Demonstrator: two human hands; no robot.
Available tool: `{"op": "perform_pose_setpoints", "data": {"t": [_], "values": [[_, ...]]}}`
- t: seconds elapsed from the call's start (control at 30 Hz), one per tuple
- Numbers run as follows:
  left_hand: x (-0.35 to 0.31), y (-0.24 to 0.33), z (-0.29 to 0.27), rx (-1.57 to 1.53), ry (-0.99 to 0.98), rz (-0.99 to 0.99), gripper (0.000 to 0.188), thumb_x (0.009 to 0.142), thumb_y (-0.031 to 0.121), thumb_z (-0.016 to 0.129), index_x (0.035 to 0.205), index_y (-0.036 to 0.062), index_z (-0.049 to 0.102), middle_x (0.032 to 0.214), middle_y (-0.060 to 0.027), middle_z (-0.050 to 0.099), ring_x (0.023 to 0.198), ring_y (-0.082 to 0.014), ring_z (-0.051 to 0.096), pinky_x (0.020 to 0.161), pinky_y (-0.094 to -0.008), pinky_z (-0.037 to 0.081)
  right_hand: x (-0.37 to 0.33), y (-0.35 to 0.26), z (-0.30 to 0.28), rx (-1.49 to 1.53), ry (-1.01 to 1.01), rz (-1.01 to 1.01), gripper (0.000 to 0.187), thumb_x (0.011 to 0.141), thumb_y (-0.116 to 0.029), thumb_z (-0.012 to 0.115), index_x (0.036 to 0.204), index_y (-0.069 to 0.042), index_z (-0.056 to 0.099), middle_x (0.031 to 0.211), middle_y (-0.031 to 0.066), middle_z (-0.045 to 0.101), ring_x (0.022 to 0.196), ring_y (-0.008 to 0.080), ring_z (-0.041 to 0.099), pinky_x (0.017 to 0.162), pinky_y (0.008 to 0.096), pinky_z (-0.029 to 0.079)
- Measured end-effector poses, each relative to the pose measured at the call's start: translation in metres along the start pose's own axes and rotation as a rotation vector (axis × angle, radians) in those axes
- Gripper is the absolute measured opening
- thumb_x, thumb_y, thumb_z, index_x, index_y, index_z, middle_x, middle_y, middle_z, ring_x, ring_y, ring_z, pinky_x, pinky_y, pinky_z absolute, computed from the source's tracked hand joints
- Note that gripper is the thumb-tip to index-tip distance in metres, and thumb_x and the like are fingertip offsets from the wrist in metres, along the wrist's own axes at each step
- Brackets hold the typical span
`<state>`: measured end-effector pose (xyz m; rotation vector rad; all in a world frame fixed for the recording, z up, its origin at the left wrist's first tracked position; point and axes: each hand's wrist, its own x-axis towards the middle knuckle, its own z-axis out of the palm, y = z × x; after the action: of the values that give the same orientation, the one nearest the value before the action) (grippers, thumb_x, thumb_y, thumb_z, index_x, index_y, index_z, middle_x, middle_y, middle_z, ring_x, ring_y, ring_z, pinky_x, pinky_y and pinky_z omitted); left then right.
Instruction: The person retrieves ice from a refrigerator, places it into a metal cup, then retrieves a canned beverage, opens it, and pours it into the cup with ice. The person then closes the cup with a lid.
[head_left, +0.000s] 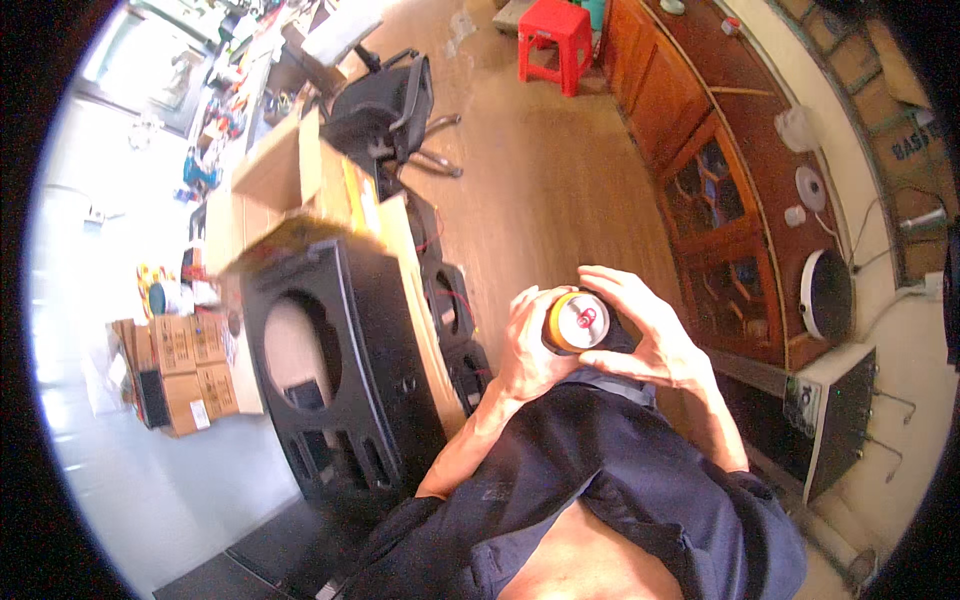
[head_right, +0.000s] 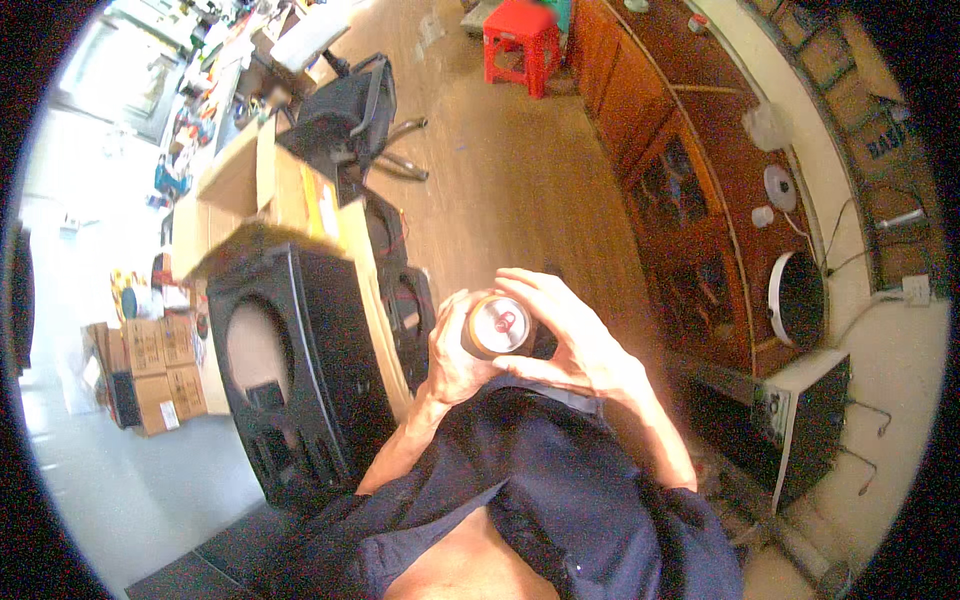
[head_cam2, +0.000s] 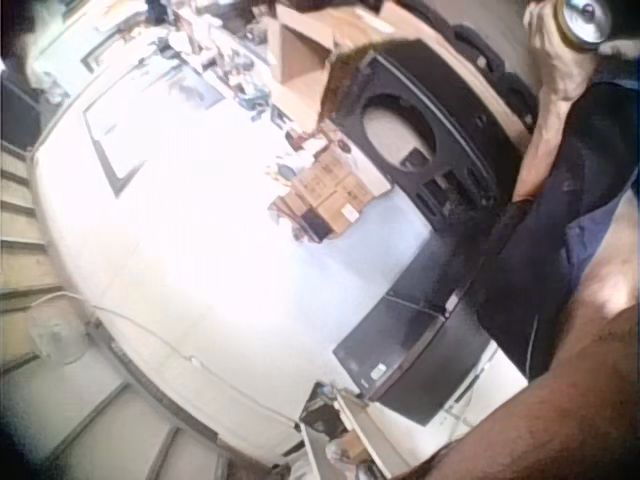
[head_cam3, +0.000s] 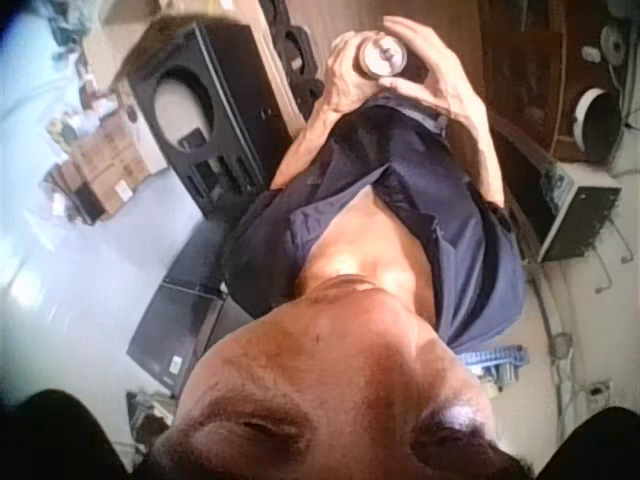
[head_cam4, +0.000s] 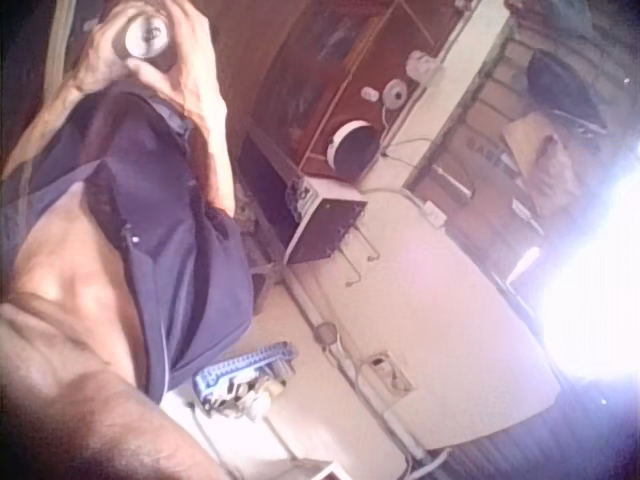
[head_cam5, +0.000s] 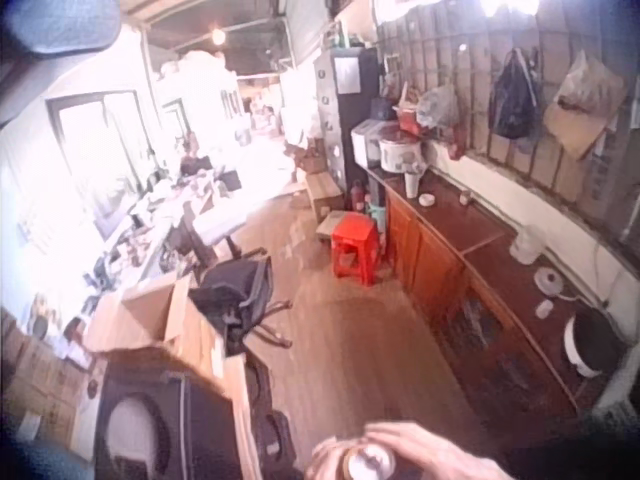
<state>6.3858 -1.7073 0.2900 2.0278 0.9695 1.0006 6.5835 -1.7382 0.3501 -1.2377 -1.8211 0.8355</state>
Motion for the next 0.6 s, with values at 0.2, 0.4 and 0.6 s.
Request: {"op": "perform_pose_setpoints", "data": {"t": [0.2, 0.4, 0.6], "values": [[0.136, -0.016, 0.057, -0.013, 0.064, -0.061, 0.067, 0.058, 0.014, 0.092, 0.116, 0.0059, 0.059, 0.109, -0.0126, 0.067, 0.103, -0.0332, 0.063, 0.091, -0.0440, 0.048, 0.067, 0.077, -0.096, -0.069, 0.187, 0.033, 0.027, 0.082, -0.016, 0.075, 0.105, -0.004, 0.067, 0.103, 0.0146, 0.066, 0.095, 0.0311, 0.065, 0.084, 0.0401, 0.054], [0.250, -0.046, 0.085, -0.070, -0.177, -0.045, 0.073, 0.057, 0.012, 0.090, 0.122, 0.0033, 0.057, 0.113, -0.0136, 0.066, 0.108, -0.0331, 0.062, 0.095, -0.0438, 0.048, 0.136, 0.132, -0.157, -0.114, 0.155, 0.166, 0.038, 0.088, -0.027, 0.069, 0.115, -0.001, 0.063, 0.110, 0.0184, 0.065, 0.103, 0.0357, 0.063, 0.091, 0.0424, 0.052], [0.371, -0.105, 0.112, -0.290, -0.343, -0.002, 0.079, 0.061, 0.018, 0.089, 0.128, -0.0017, 0.053, 0.125, -0.0193, 0.059, 0.115, -0.0339, 0.060, 0.099, -0.0429, 0.048, 0.212, 0.187, -0.188, -0.057, 0.164, 0.256, 0.074, 0.078, -0.039, 0.080, 0.135, -0.002, 0.051, 0.129, 0.0204, 0.058, 0.120, 0.0364, 0.056, 0.104, 0.0444, 0.045]]}}
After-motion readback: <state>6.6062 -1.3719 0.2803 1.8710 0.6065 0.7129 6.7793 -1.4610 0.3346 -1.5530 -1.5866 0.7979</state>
